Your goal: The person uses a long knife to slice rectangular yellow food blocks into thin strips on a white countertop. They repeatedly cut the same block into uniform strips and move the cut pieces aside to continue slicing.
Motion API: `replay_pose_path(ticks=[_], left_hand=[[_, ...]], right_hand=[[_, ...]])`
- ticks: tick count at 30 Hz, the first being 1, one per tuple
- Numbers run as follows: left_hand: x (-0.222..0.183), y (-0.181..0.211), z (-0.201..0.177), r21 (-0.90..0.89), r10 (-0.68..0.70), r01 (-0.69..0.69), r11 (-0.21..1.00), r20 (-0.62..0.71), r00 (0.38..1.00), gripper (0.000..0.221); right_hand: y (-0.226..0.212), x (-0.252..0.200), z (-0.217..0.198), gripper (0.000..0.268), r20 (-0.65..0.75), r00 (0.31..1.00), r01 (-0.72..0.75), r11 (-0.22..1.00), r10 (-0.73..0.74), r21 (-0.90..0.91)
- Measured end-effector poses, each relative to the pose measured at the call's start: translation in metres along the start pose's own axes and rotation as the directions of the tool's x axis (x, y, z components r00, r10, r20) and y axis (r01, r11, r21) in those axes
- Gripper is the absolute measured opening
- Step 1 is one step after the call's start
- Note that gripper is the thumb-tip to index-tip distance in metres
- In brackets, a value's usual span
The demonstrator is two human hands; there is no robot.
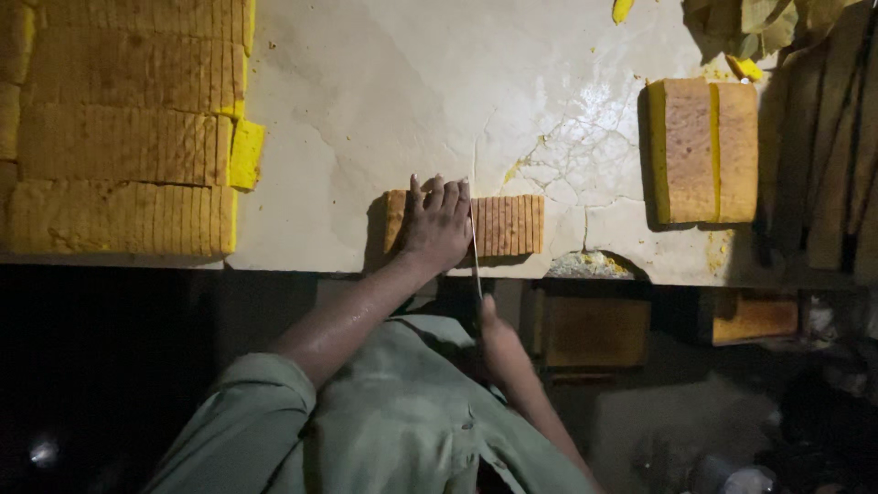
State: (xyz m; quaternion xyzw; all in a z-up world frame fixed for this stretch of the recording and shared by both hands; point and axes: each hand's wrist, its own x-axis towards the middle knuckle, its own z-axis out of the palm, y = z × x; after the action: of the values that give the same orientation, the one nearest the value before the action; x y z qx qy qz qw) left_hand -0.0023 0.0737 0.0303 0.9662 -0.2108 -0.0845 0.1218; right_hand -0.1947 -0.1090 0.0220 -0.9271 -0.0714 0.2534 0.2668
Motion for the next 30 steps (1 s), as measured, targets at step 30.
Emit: replay_pose_path(ticks=[30], left_hand=[[-0.011,-0.02,0.021,0.039,-0.038,0.047,0.998,-0.208,0.977,0.065]], right_hand=[[-0.023,0.094,-0.021,0.082,-0.036,0.99,-0.134,0.991,0.133,-0.019]])
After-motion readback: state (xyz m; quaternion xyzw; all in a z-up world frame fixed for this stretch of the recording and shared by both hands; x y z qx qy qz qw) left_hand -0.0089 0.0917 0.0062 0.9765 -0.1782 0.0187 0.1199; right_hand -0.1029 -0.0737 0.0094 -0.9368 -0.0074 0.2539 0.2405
